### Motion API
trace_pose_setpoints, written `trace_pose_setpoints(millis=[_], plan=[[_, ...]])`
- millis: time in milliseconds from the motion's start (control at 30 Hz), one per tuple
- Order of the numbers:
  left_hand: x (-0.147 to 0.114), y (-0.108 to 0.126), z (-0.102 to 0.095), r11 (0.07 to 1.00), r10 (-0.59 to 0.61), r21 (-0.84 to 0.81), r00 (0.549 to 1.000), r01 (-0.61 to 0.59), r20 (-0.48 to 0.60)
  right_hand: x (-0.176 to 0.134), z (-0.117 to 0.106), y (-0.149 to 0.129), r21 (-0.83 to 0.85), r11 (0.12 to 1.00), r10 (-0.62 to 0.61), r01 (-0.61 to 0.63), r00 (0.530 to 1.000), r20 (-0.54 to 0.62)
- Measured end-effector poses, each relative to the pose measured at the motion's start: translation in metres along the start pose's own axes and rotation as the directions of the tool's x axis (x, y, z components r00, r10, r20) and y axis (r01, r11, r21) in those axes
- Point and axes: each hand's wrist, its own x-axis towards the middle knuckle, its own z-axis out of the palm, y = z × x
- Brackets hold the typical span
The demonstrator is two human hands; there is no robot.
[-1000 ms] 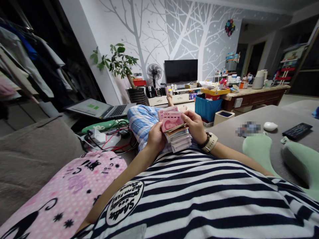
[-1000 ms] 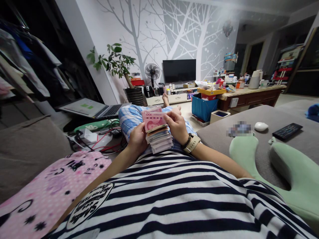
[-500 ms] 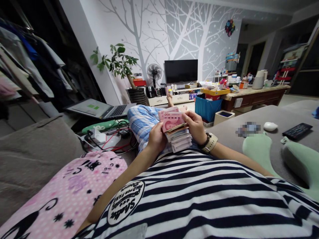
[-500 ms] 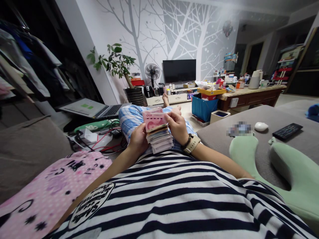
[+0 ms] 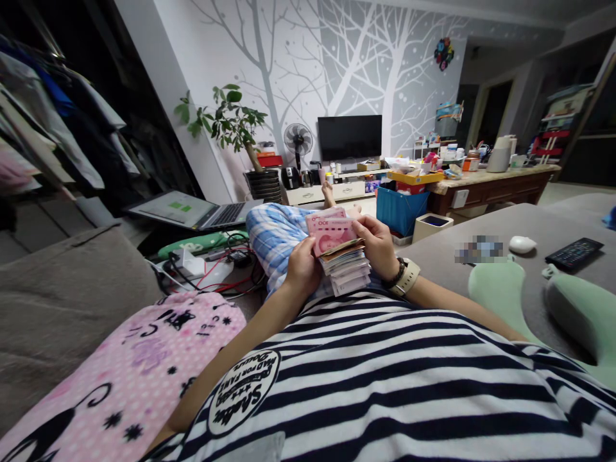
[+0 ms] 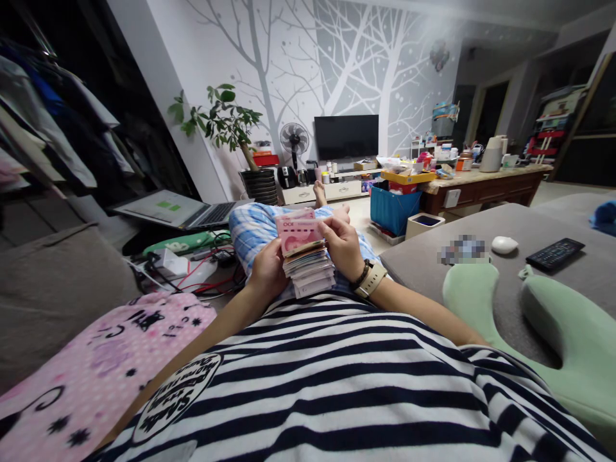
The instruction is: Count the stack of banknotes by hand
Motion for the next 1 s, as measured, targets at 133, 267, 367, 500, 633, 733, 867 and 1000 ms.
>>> trace_pose_setpoints(millis=[133,267,367,500,633,733,867,1000], plan=[[-0.002,0.003,-0.001,1.0,0.0,0.019,1.0,0.0,0.028,-0.001,0.0,0.0,-0.005,1.0,0.003,-0.003,1.0,-0.005],[-0.003,0.005,0.003,0.998,-0.021,-0.058,0.999,0.023,0.045,-0.004,0.0,0.002,0.027,0.997,0.077,-0.078,0.997,0.028],[-0.004,0.005,0.005,0.997,-0.026,-0.069,0.999,0.029,0.038,-0.003,0.0,0.006,0.017,0.998,0.068,-0.068,0.997,0.024],[-0.007,0.008,0.006,0.999,-0.011,-0.043,1.0,0.011,0.01,0.002,-0.001,0.011,0.006,0.999,0.049,-0.049,0.998,-0.048],[-0.011,0.01,0.006,0.998,-0.053,-0.041,0.996,0.057,0.076,0.004,-0.002,0.014,-0.015,0.999,0.047,-0.047,0.998,-0.039],[-0.01,0.009,0.006,0.997,-0.054,-0.05,0.994,0.059,0.09,0.004,-0.004,0.015,-0.041,0.999,0.035,-0.035,0.999,0.006],[-0.001,0.006,0.002,0.994,-0.057,-0.091,0.996,0.063,0.066,0.004,-0.006,0.014,-0.053,0.998,0.032,-0.03,0.999,0.021],[0.007,0.005,-0.002,0.989,-0.087,-0.118,0.994,0.094,0.06,0.003,-0.006,0.013,-0.032,0.999,0.021,-0.02,0.999,0.024]])
